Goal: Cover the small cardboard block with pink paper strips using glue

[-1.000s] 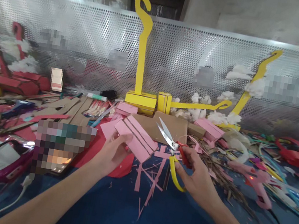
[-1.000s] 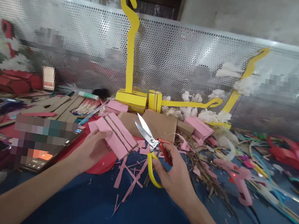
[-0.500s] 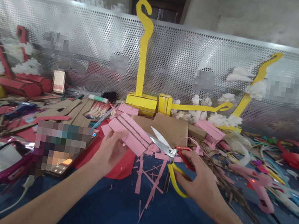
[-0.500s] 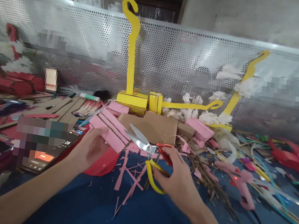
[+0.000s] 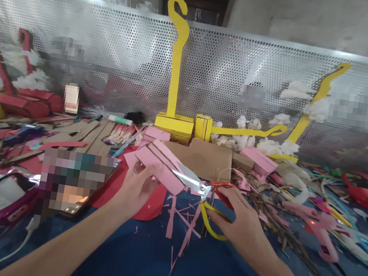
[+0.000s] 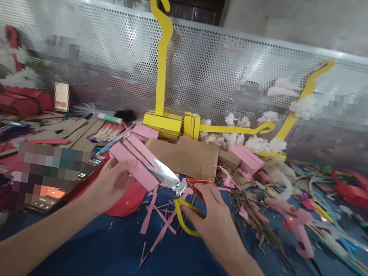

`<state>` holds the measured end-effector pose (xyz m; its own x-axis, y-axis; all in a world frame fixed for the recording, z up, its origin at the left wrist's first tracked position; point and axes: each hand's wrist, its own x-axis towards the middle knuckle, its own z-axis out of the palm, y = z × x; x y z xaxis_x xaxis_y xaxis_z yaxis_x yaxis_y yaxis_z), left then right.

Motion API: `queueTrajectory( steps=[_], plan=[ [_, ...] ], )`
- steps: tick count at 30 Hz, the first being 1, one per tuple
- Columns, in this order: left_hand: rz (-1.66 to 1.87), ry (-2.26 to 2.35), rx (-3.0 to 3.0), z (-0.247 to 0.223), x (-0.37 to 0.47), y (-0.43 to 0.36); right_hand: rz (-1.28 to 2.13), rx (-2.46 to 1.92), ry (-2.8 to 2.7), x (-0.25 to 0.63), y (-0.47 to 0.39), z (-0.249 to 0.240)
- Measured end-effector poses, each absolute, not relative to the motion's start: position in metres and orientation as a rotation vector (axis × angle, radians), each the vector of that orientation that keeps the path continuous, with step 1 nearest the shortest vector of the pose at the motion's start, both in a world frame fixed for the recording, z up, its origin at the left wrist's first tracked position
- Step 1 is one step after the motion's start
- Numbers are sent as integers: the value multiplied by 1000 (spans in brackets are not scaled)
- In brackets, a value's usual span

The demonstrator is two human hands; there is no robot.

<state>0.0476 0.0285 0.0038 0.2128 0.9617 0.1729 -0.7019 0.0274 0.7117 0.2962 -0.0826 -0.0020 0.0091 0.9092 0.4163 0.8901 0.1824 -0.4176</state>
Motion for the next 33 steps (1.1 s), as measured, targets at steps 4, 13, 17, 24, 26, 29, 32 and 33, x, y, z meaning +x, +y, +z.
queueTrajectory(
  steps=[4, 13, 17, 24, 26, 29, 32, 33],
  plan=[
    [1362, 396, 805, 2, 47, 28, 25, -1681, -1852, 297, -83, -2],
    [1389, 396, 781, 5, 48, 27, -2, -1697, -1826, 299, -81, -4],
    [1399, 418, 793, 7, 48, 24, 12, -1724, -1790, 302, -79, -10],
    [1395, 443, 810, 6, 48, 24, 18, -1740, -1760, 305, -78, -12],
    [1391, 442, 815, 5, 48, 25, 26, -1741, -1755, 304, -78, -12],
    [1392, 440, 819, 4, 47, 25, 54, -1739, -1751, 303, -79, -11],
    [1387, 421, 826, 3, 47, 25, 70, -1732, -1741, 301, -79, -11],
    [1388, 416, 824, 4, 47, 25, 77, -1729, -1737, 301, -80, -10]
  ],
)
